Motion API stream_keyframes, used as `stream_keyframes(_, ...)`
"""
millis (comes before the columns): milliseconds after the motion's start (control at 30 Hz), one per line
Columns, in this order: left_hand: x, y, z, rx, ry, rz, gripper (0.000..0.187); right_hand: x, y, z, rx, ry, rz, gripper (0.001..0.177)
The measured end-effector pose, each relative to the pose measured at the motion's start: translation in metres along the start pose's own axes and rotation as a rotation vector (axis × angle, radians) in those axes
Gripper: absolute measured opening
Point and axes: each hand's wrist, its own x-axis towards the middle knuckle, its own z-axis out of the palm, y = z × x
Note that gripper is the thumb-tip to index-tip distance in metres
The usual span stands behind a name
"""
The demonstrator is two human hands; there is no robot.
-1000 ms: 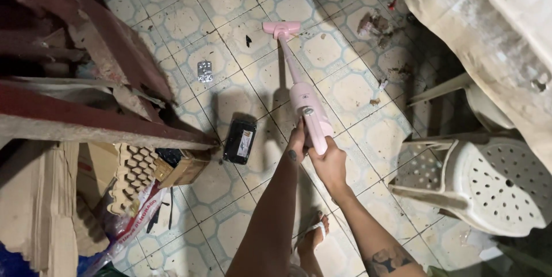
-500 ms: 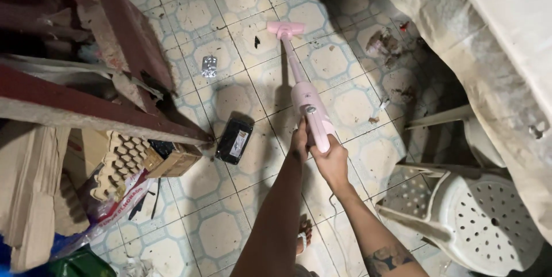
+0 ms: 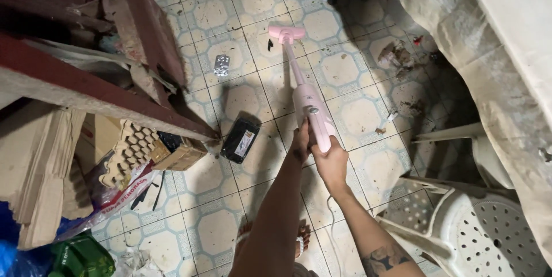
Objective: Use a portable vacuum cleaner to clean the tiled floor.
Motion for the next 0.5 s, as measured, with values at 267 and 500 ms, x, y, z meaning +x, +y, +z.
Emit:
stream_keyframes(267,-0.012,0.010,-0.003,0.146,-0.008,-0.035,0.066,-0.015,-0.007,0.008,0.028,0.084,-0.004,0.030)
stream_keyframes(500,-0.029,0.013,-0.002,0.329,0.033,-0.137,0.071,-0.037,-0.012,0.006,0.052,0.158,0.100,0.028)
